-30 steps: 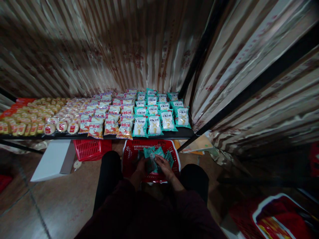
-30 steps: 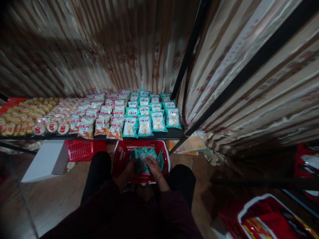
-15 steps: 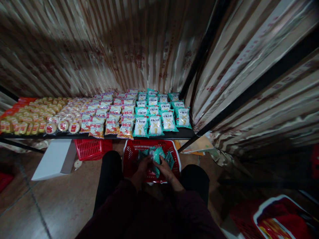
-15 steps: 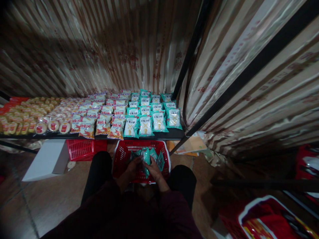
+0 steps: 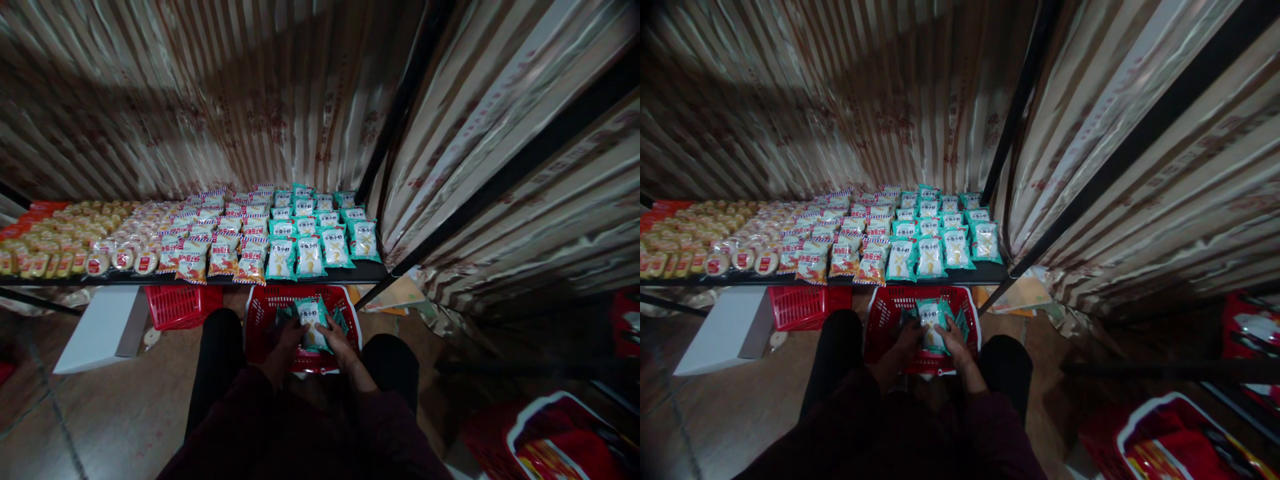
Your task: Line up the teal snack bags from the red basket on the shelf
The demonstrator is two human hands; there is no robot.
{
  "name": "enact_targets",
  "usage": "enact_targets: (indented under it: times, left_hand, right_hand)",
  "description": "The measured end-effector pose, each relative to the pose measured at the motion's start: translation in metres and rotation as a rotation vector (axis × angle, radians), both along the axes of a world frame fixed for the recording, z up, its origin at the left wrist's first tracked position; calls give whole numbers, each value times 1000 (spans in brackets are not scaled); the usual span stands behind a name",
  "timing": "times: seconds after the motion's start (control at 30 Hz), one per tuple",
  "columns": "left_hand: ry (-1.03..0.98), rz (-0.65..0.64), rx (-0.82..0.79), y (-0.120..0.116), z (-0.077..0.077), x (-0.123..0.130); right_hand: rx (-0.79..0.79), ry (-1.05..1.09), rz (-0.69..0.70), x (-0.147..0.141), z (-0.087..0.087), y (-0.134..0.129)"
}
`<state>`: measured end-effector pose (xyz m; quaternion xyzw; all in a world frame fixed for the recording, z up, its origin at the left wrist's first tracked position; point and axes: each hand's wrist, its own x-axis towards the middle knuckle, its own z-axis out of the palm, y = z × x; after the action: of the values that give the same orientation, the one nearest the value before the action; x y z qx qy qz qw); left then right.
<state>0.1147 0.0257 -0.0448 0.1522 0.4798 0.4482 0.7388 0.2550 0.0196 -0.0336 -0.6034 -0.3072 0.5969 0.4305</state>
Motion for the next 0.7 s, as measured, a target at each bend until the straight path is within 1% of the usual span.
enact_targets:
  times: [0.1,0.17,0.33,0.4,0.53,0.7]
  left_hand:
    - [-17,18,44,1,4,2]
    - [-15,26,46,1,5,3]
    - [-34,-45,59,-3,10,6]
    - [-33,-45,61,-5,14,8]
    - [-30,-41,79,-7,29,13]
    - [-15,-134,144,-2,51,20]
  right_hand:
    - [31,75,78,4,13,-1]
    - [48,71,124,8,17,-2]
    - [40,-40,137,20,16,-2]
    - [53,-57,135,24,18,-3]
    - [76,-57,108,30,30,-3]
    - [95,48,84,38,54,-2]
